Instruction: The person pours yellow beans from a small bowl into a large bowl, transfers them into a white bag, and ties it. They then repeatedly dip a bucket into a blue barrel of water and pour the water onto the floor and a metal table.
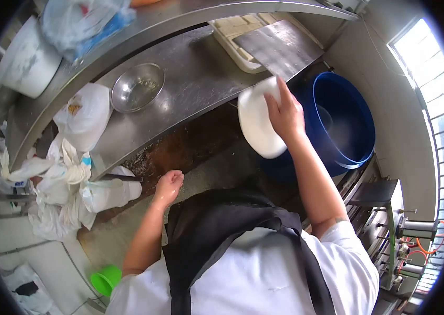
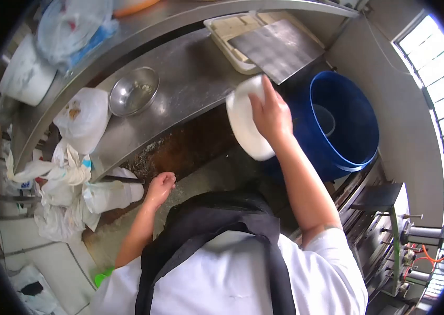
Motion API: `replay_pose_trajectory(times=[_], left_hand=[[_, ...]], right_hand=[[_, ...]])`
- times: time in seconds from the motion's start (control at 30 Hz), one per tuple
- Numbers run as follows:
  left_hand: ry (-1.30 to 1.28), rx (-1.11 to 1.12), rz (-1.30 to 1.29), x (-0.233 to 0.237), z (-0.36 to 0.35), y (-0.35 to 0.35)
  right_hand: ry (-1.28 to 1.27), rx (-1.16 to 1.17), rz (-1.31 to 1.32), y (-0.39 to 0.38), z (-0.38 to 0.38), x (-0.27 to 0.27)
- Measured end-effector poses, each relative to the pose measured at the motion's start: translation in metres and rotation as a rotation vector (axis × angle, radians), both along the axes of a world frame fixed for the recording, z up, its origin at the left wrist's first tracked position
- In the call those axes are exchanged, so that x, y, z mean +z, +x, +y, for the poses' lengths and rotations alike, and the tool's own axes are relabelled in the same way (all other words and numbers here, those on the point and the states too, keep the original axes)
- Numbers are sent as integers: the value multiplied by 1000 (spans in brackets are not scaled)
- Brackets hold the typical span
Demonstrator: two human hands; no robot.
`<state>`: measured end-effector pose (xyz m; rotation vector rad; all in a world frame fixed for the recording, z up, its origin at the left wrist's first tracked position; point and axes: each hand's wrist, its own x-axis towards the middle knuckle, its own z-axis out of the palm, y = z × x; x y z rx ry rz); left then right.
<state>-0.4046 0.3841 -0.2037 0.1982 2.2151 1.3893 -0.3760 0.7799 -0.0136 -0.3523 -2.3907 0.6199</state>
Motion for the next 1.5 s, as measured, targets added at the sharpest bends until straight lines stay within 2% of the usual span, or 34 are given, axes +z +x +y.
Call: replay_pose_trajectory(times=[0.07,0.2,0.27,0.33,0.47,0.5,0.6,0.67,0.73,0.8,0.87,0.9,0.93,1.0,1.07,1.13,1.2,1.33,1.4,1.43,1.5], left_hand=[[-10,-24,88,16,27,-11],[3,-104,203,44,95,-29],[-35,-138,179,63,134,-33],[-38,-171,221,64,167,-39],[-47,-252,243,53,228,-47],[-64,-257,227,51,243,-51],[-87,-325,182,41,303,-58],[-111,-399,275,43,349,-62],[-72,-463,284,45,403,-71],[55,-602,739,53,463,-83],[192,-641,958,63,527,-94],[219,-631,1061,70,558,-97],[247,-621,1164,78,588,-99],[284,-660,1247,90,642,-104],[376,-728,1173,80,685,-106],[278,-814,1063,76,709,-100],[241,-856,1083,80,716,-100],[102,-956,1017,77,722,-105],[96,-961,1026,80,729,-108],[92,-957,1017,79,729,-108],[69,-982,1014,82,730,-108]], right_hand=[[-91,-30,84,-37,11,-7],[-173,19,-37,-132,33,-49],[-361,38,-130,-151,31,-35],[-362,207,-101,-169,46,-38],[-229,184,73,-134,109,-10],[-208,131,175,-126,139,-11],[-109,-113,245,-98,267,-32],[-8,-315,170,-69,354,-49],[-9,-491,-81,-37,438,-92],[-103,-591,-504,-10,503,-150],[-327,-595,-918,12,552,-207],[-447,-639,-906,25,565,-241],[-567,-684,-891,37,576,-275],[-637,-756,-934,51,589,-340],[-738,-724,-922,58,579,-353],[-840,-688,-896,57,573,-392],[-637,-1084,-327,52,563,-474],[-643,-990,-435,39,535,-452],[-451,-803,-442,37,535,-463],[-457,-808,-436,36,530,-468],[-323,-673,-531,34,512,-475]])
